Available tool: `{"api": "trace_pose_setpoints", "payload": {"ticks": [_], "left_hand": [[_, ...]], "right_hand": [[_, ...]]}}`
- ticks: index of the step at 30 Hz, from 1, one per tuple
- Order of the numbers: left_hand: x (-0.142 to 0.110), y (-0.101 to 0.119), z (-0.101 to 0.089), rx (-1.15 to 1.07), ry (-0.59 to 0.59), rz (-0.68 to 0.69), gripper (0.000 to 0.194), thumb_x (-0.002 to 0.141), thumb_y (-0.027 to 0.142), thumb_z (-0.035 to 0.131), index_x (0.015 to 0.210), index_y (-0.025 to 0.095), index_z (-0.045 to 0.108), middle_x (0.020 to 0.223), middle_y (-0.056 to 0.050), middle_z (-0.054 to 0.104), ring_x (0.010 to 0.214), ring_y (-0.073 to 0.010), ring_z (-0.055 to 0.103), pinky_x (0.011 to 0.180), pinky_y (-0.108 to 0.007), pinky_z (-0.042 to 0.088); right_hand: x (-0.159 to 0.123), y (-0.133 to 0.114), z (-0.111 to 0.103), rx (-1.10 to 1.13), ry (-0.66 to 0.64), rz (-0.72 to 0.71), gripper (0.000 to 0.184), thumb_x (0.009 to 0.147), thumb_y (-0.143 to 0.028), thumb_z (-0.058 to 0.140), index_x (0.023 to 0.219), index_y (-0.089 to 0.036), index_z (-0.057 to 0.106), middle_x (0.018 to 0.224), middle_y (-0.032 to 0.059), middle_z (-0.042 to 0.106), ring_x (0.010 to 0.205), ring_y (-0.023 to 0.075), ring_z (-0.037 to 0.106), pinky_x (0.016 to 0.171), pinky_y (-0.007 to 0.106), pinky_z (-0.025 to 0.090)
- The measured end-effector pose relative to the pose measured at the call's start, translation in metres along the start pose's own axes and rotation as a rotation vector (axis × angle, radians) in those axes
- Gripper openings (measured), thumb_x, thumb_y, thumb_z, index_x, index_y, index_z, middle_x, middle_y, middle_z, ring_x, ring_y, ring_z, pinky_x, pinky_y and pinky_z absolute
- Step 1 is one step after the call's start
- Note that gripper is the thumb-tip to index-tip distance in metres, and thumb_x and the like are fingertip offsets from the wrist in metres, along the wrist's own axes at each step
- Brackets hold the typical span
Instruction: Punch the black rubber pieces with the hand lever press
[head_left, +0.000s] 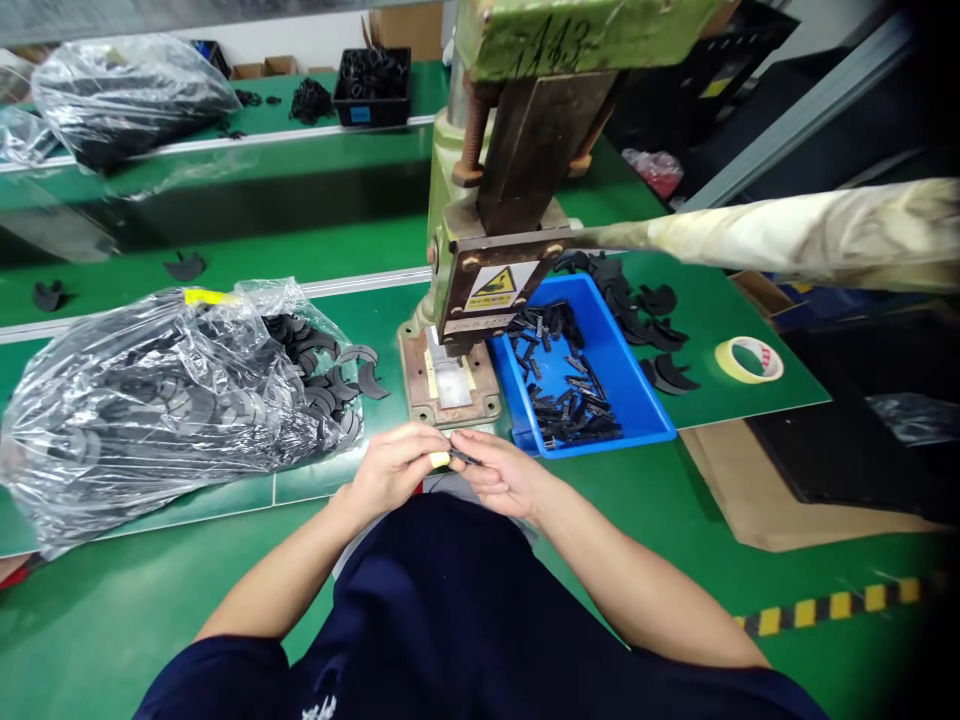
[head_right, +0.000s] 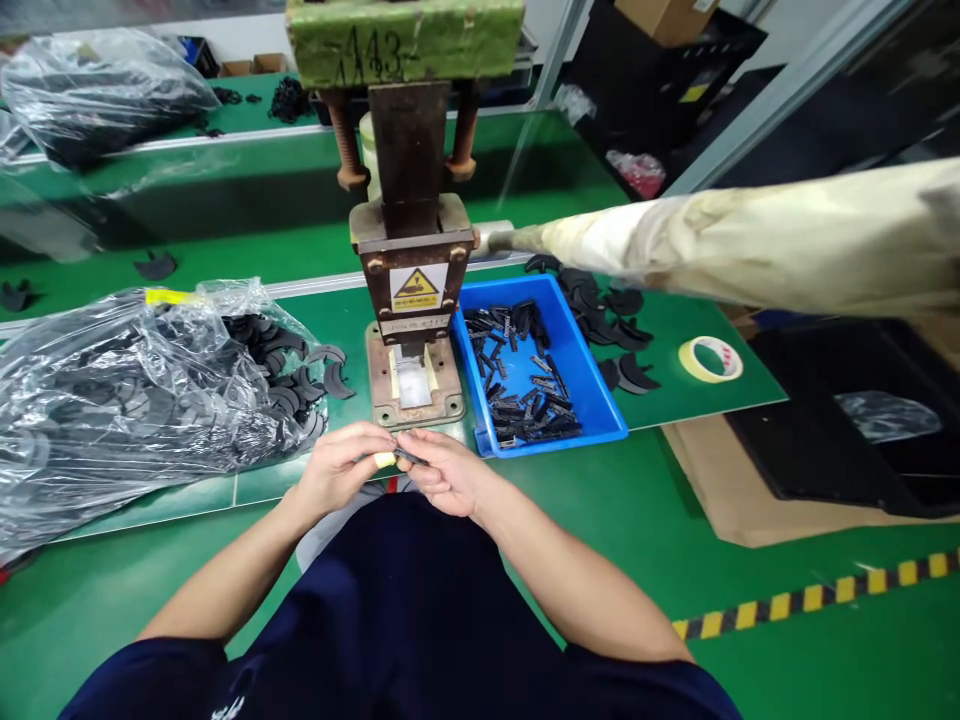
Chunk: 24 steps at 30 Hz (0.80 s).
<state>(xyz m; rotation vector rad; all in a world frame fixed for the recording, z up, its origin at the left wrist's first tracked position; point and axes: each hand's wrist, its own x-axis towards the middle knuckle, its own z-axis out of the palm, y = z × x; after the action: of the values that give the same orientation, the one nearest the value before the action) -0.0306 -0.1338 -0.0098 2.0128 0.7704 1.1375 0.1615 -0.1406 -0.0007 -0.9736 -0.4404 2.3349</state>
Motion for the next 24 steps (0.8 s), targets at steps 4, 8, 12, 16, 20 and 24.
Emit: {"api": "trace_pose_setpoints", "payload": {"ticks": [4, 8, 12, 16, 20, 24], "left_hand": [[-0.005, -0.005, -0.002, -0.001, 0.010, 0.018, 0.017, 0.090, 0.012, 0.061, 0.103, 0.018, 0.071, 0.098, -0.008, 0.072, 0.092, -0.0154, 0.069, 0.082, -0.027, 0.057], [-0.007, -0.008, -0.005, -0.014, 0.017, 0.048, 0.020, 0.089, 0.010, 0.063, 0.105, 0.019, 0.071, 0.100, -0.009, 0.072, 0.093, -0.0155, 0.069, 0.082, -0.027, 0.057], [-0.007, -0.008, -0.008, -0.032, 0.010, 0.084, 0.021, 0.089, 0.011, 0.063, 0.106, 0.019, 0.071, 0.101, -0.009, 0.073, 0.092, -0.0158, 0.070, 0.081, -0.027, 0.058], [-0.005, -0.010, -0.008, -0.030, 0.002, 0.085, 0.020, 0.090, 0.013, 0.062, 0.107, 0.019, 0.071, 0.101, -0.009, 0.073, 0.091, -0.0161, 0.071, 0.080, -0.027, 0.059], [-0.003, -0.012, -0.007, -0.024, 0.008, 0.070, 0.018, 0.090, 0.016, 0.063, 0.106, 0.019, 0.072, 0.100, -0.009, 0.074, 0.090, -0.0160, 0.072, 0.079, -0.027, 0.059], [-0.004, -0.015, -0.006, -0.040, 0.002, 0.055, 0.020, 0.089, 0.013, 0.064, 0.106, 0.020, 0.072, 0.101, -0.009, 0.074, 0.092, -0.0162, 0.071, 0.081, -0.027, 0.058]], "right_hand": [[0.003, 0.003, 0.000, 0.028, -0.003, -0.008, 0.032, 0.076, -0.039, 0.077, 0.082, -0.018, 0.053, 0.066, -0.0057, 0.056, 0.043, -0.0005, 0.031, 0.036, 0.014, 0.016], [0.002, 0.005, -0.001, 0.049, -0.020, -0.012, 0.033, 0.073, -0.036, 0.079, 0.082, -0.019, 0.053, 0.070, -0.0027, 0.061, 0.055, 0.0040, 0.049, 0.045, 0.016, 0.031], [0.001, 0.006, -0.002, 0.067, -0.044, -0.007, 0.032, 0.072, -0.031, 0.081, 0.081, -0.018, 0.053, 0.072, -0.0003, 0.065, 0.059, 0.0053, 0.053, 0.051, 0.017, 0.033], [0.002, 0.007, -0.002, 0.092, -0.053, -0.014, 0.031, 0.073, -0.029, 0.080, 0.080, -0.018, 0.053, 0.071, 0.0007, 0.066, 0.060, 0.0049, 0.053, 0.053, 0.016, 0.032], [0.004, 0.008, -0.005, 0.107, -0.053, -0.026, 0.028, 0.073, -0.028, 0.080, 0.079, -0.017, 0.055, 0.071, 0.0011, 0.066, 0.060, 0.0054, 0.051, 0.053, 0.018, 0.030], [0.005, 0.007, -0.006, 0.103, -0.056, -0.031, 0.027, 0.073, -0.029, 0.080, 0.080, -0.017, 0.056, 0.071, 0.0012, 0.066, 0.060, 0.0054, 0.050, 0.053, 0.018, 0.030]]}}
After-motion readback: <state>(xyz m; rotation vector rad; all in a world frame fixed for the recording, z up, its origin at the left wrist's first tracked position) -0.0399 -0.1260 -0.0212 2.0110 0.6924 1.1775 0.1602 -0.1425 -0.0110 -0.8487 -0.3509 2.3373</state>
